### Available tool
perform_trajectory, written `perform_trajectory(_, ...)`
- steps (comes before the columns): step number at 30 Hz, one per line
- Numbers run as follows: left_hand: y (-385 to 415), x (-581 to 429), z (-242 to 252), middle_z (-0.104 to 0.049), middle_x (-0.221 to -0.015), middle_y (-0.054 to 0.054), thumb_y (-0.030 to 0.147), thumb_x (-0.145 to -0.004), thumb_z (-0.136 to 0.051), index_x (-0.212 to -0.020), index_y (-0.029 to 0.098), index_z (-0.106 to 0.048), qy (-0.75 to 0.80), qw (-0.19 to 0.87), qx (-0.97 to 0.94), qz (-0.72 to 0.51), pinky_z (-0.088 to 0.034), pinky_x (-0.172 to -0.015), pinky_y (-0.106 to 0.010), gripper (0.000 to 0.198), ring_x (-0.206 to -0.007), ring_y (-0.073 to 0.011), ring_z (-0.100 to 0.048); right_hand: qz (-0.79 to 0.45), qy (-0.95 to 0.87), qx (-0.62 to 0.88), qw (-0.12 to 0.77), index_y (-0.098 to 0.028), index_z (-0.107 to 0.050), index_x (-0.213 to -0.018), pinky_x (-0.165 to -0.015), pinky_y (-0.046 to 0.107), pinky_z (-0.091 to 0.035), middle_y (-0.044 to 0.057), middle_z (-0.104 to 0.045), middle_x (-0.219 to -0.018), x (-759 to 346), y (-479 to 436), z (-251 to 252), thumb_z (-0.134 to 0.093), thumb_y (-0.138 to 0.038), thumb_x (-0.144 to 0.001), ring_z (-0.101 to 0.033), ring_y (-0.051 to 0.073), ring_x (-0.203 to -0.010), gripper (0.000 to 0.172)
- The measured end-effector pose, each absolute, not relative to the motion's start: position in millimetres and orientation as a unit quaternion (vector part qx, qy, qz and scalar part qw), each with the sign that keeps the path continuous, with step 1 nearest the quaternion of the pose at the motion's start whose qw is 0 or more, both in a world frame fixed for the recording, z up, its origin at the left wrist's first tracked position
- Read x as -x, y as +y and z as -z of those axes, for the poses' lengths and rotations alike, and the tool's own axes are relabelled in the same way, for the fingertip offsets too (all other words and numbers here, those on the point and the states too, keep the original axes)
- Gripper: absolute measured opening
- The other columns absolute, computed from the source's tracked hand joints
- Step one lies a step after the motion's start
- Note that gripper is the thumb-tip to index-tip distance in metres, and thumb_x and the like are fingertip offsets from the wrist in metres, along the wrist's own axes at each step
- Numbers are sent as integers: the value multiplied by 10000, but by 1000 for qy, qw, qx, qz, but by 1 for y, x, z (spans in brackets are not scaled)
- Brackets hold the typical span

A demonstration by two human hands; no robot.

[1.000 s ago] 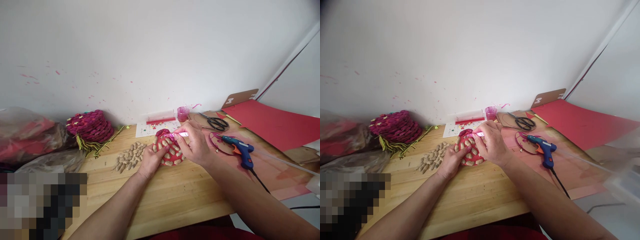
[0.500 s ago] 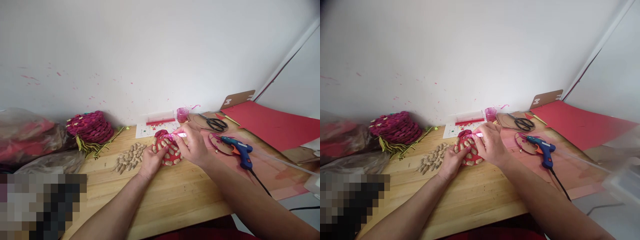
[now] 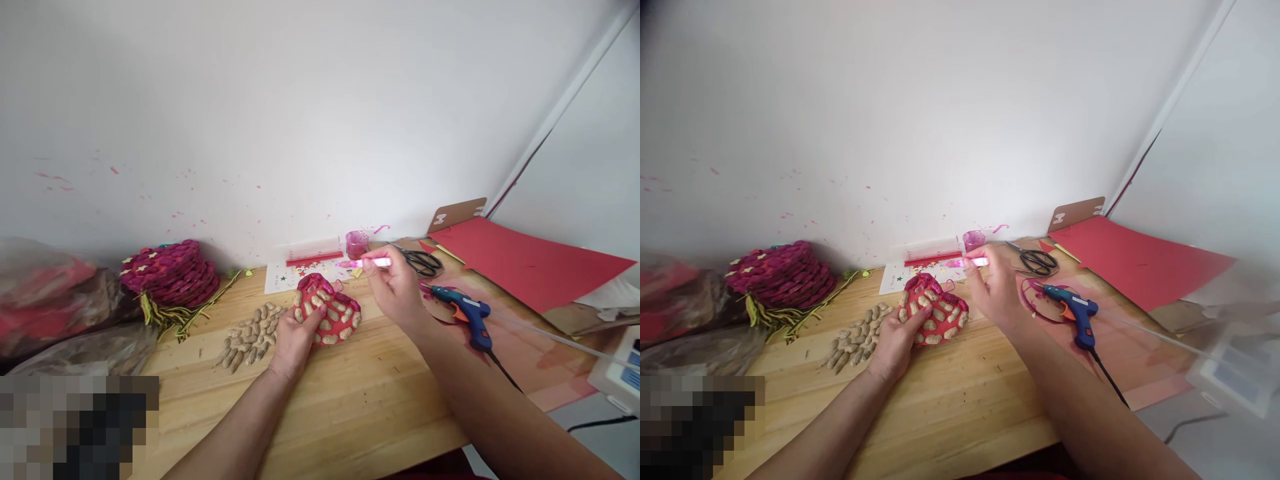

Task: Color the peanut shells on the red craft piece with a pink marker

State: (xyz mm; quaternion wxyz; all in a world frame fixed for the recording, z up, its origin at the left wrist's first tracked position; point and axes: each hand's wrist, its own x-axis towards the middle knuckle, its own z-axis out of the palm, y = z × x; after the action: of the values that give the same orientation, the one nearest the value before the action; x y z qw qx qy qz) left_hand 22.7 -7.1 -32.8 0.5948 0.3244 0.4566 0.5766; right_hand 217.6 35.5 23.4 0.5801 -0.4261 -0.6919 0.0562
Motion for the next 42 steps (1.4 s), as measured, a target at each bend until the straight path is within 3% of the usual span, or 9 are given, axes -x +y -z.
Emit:
perform_trajectory(3,-8,-25,28,-779,-694,-64,484,-541,-987,-875,138,-736,460,586,-311,-590,-557,-508,-269,542,-550,-202,-717,-92,-613,509,597,-238,-597,-976,-687,324,-471,14,-716,-843,-233,58,-37,-586,-476,-986,-648,199,-731,239)
perform_trajectory(5,-8,-25,25,-718,-586,-18,517,-531,-979,-815,154,-698,481,579,-309,-582,-456,-392,-218,540,-431,-146,-619,-71,-597,559,571,-235,-601,-961,-704,322,-473,17,-723,-843,-240,79,-51,-570,-485,-977,-645,200,-733,253)
perform_trajectory(9,-9,-24,23,-626,-480,31,613,-520,-952,-729,185,-604,518,564,-323,-557,-320,-292,-181,591,-306,-74,-430,-34,-601,688,405,-211,-674,-998,-784,320,-472,66,-767,-955,-245,128,-72,-559,-386,-977,-672,220,-861,211)
perform_trajectory(13,-7,-21,28,-597,-460,41,675,-544,-924,-742,194,-584,520,559,-335,-552,-297,-279,-176,622,-298,-74,-417,-53,-604,725,327,-206,-750,-887,-846,347,-475,98,-779,-957,-239,165,-69,-672,-360,-896,-674,270,-995,172)
perform_trajectory(20,-4,-18,33,-625,-503,23,648,-576,-930,-766,173,-627,523,567,-352,-530,-321,-311,-171,595,-334,-76,-460,-86,-600,761,230,-244,-827,-933,-952,414,-487,130,-788,-1079,-229,183,-52,-765,-396,-827,-623,346,-1234,196)
perform_trajectory(27,-4,-21,28,-567,-456,27,634,-568,-931,-666,172,-615,541,552,-365,-519,-301,-319,-179,568,-344,-83,-451,-93,-609,761,201,-276,-833,-1002,-928,390,-495,106,-794,-1111,-234,185,-52,-760,-464,-840,-653,311,-1180,259)
perform_trajectory(34,-6,-21,25,-549,-432,16,685,-560,-909,-628,176,-608,545,553,-377,-505,-299,-326,-191,595,-336,-90,-438,-57,-644,740,186,-279,-835,-890,-951,405,-462,109,-781,-999,-231,184,-56,-765,-445,-828,-583,339,-1247,191)
perform_trajectory(42,-5,-20,26,-551,-434,14,677,-573,-910,-618,172,-617,540,550,-386,-506,-301,-321,-194,586,-333,-93,-448,-41,-649,731,206,-260,-829,-910,-950,434,-439,120,-764,-1016,-231,183,-51,-733,-475,-858,-566,354,-1226,241)
